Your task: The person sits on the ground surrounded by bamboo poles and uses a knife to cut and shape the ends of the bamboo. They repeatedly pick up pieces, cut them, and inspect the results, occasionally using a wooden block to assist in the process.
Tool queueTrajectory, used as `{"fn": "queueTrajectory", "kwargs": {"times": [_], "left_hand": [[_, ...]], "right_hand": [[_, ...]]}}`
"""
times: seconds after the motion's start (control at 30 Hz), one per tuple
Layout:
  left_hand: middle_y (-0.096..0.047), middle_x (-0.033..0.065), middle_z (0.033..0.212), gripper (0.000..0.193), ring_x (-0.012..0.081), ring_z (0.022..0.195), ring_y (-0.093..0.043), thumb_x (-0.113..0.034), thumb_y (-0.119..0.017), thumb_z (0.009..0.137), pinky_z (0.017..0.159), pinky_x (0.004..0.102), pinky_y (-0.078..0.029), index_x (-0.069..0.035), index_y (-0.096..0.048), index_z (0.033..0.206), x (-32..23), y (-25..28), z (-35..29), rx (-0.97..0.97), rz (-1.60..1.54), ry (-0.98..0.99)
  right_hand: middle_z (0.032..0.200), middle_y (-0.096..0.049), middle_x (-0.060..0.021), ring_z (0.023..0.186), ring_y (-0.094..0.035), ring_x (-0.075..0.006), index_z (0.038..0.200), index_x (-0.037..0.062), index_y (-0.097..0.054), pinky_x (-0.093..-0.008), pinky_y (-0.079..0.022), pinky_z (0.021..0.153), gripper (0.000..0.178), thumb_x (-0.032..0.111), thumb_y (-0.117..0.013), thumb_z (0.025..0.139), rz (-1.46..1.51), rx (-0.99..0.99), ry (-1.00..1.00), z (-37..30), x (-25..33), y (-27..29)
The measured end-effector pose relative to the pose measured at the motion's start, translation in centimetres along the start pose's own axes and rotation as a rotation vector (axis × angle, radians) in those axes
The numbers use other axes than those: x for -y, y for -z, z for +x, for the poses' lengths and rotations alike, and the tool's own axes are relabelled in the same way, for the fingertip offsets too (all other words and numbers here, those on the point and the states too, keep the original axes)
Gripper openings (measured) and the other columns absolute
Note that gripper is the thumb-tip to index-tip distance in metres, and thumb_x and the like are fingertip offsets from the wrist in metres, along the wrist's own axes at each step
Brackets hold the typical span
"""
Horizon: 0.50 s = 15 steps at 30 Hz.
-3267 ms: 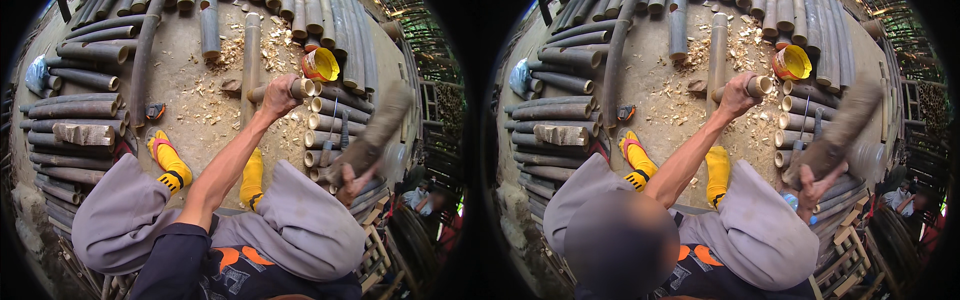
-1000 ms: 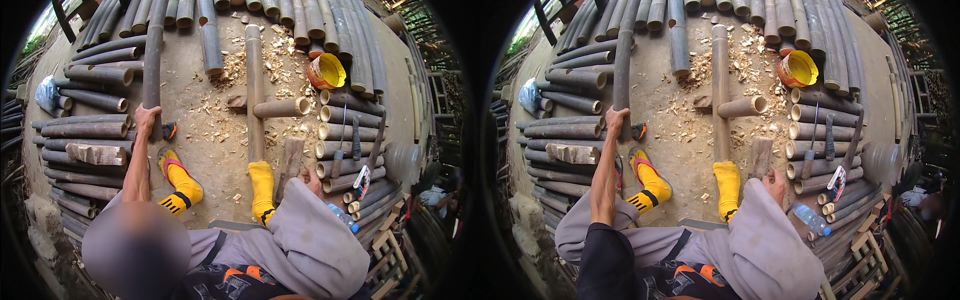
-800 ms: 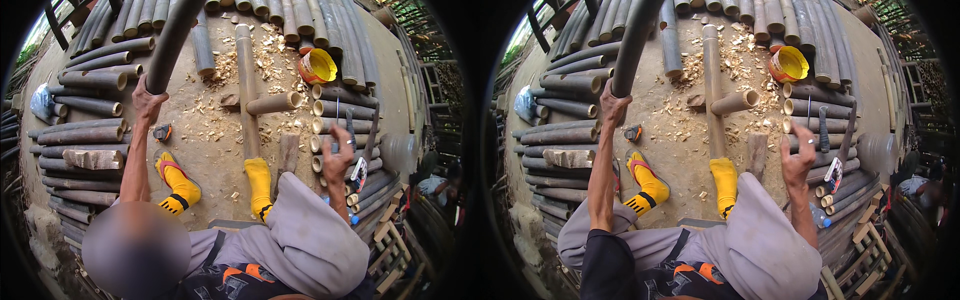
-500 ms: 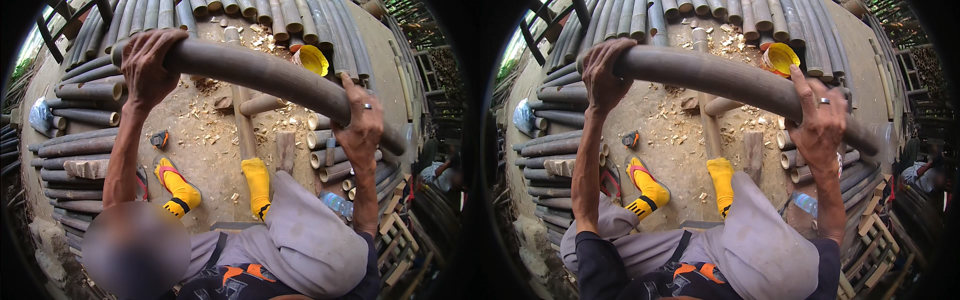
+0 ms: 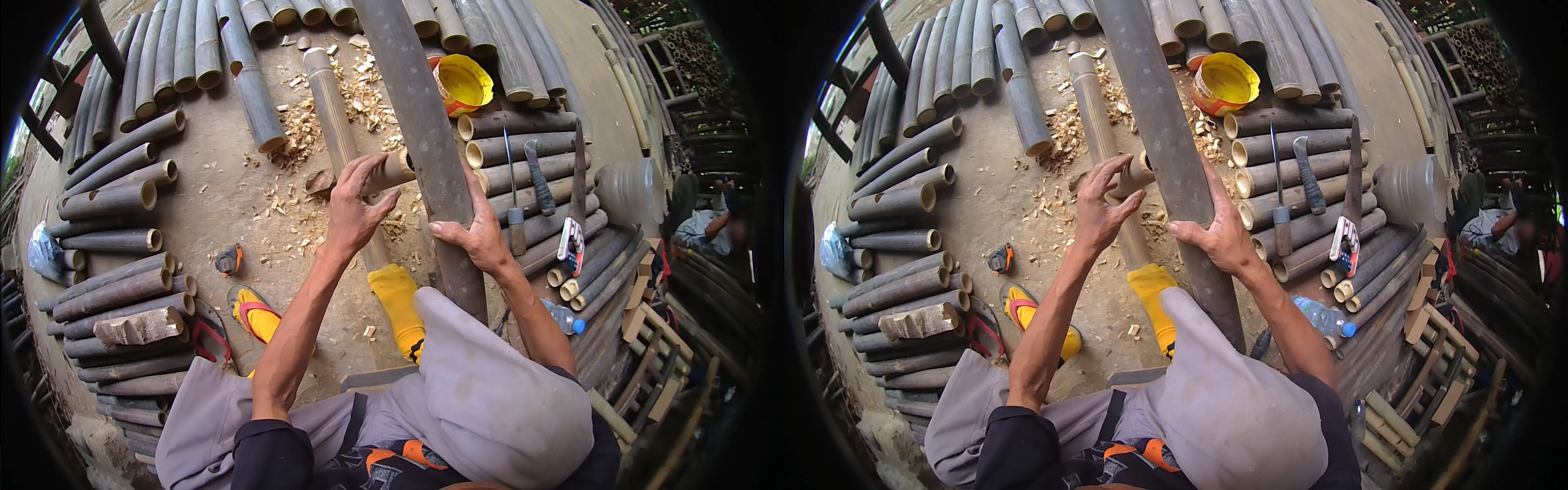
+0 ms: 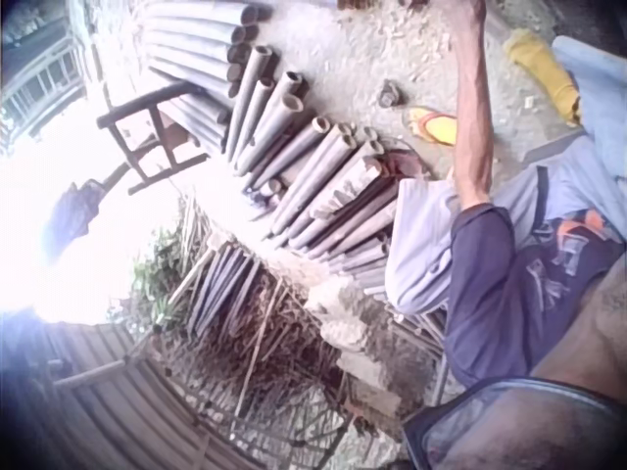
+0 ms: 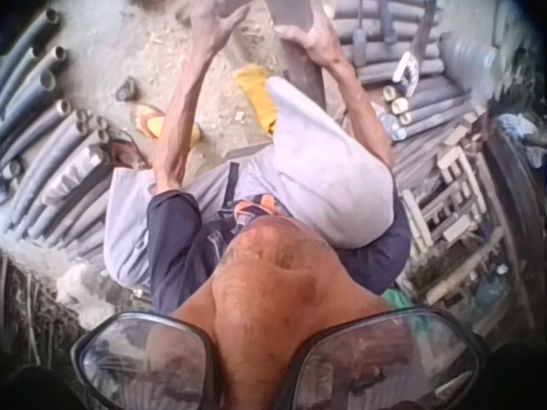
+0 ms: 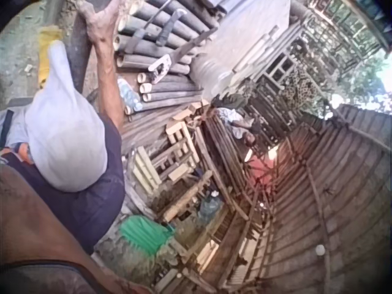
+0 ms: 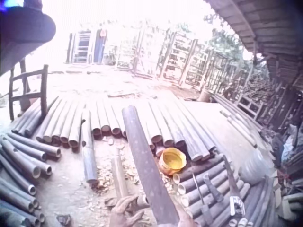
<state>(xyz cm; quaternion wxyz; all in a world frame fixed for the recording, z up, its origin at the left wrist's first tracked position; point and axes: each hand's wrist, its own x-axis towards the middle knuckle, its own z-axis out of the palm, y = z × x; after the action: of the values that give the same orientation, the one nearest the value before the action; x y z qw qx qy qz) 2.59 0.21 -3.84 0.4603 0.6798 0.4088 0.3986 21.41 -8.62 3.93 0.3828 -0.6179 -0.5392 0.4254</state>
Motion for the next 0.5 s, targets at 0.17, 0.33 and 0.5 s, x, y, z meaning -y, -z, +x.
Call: {"fn": "queueTrajectory", "kwargs": {"times": [0.17, 0.33, 0.5], "left_hand": [[-0.059, 0.0113, 0.122, 0.044, 0.023, 0.108, -0.061, -0.012, -0.074, 0.08, 0.089, 0.0355, -0.054, -0.008, -0.062, 0.122, 0.8, -0.9, -0.2, -0.078, -0.007, 0.002], [-0.06, 0.0115, 0.12, 0.044, 0.0221, 0.106, -0.061, -0.012, -0.073, 0.08, 0.088, 0.035, -0.054, -0.008, -0.062, 0.123, 0.9, -1.1, -0.3, -0.099, -0.005, 0.011], [-0.062, 0.0121, 0.106, 0.041, 0.0211, 0.092, -0.063, -0.013, -0.073, 0.079, 0.079, 0.0343, -0.053, -0.004, -0.06, 0.117, -1.2, -2.8, -2.1, -0.254, -0.072, 0.124]], "right_hand": [[0.142, -0.039, -0.0156, 0.129, -0.041, -0.023, 0.15, 0.0014, -0.018, -0.0344, -0.032, 0.108, 0.1, 0.027, -0.075, 0.072, 0.201, 0.077, -0.141, 0.5, 0.2, 0.4], [0.134, -0.048, -0.0239, 0.12, -0.053, -0.0306, 0.15, 0.0037, -0.015, -0.0365, -0.041, 0.102, 0.097, 0.026, -0.073, 0.076, -0.211, 0.043, -0.045, 0.3, 1.7, -0.7], [0.132, -0.05, -0.0261, 0.119, -0.054, -0.0322, 0.151, 0.0058, -0.013, -0.0382, -0.042, 0.101, 0.097, 0.026, -0.073, 0.077, -0.216, -0.013, -0.028, 0.1, 1.5, -1.5]]}}
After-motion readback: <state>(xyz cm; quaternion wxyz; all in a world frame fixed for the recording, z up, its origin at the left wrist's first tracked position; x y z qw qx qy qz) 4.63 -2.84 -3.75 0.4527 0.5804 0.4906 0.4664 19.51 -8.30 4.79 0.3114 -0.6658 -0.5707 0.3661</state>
